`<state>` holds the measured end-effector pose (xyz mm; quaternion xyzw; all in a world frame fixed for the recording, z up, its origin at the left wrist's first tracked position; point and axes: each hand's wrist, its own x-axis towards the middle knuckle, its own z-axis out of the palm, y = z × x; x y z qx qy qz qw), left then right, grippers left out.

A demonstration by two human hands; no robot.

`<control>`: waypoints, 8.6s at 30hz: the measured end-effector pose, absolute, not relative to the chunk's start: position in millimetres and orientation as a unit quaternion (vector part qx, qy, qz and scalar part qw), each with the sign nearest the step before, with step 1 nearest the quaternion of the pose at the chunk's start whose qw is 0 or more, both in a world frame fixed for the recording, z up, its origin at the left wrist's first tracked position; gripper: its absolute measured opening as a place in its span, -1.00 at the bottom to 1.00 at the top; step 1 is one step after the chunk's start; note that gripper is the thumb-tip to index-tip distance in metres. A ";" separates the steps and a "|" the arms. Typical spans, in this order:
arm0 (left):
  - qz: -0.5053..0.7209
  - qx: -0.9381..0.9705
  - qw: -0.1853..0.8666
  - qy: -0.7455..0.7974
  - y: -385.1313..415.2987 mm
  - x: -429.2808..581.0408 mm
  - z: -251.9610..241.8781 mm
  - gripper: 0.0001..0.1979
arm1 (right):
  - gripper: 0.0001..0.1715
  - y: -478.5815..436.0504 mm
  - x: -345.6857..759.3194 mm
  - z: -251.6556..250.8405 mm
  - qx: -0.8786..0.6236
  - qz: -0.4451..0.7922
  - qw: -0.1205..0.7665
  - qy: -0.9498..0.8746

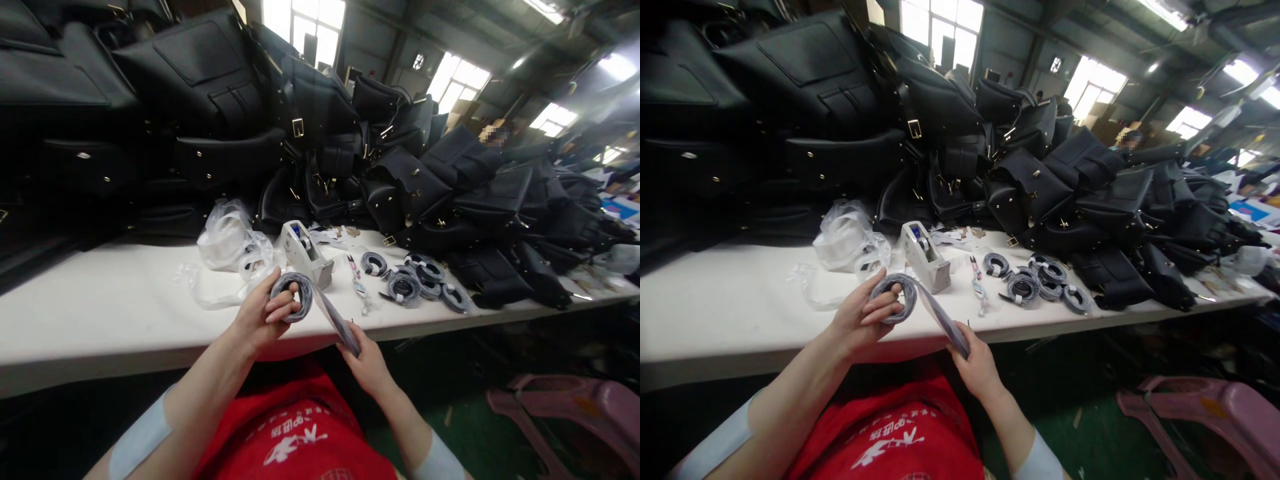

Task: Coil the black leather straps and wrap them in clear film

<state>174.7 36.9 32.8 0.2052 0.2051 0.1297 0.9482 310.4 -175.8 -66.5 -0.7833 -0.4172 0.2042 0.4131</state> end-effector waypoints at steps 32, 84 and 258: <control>-0.101 0.207 0.959 0.167 28.7 180.9 -7.0 -0.25 | -0.51 -158.4 292.9 -54.2 -0.681 0.327 0.500 -0.423; 0.335 0.502 0.730 0.322 -27.2 172.4 -45.6 -0.65 | -0.60 -126.8 297.7 -47.4 -0.679 0.352 0.466 -0.444; 0.160 0.762 0.555 0.292 -36.6 63.0 -53.1 -0.71 | -0.73 -96.1 240.8 -79.4 -0.593 0.596 0.397 -0.368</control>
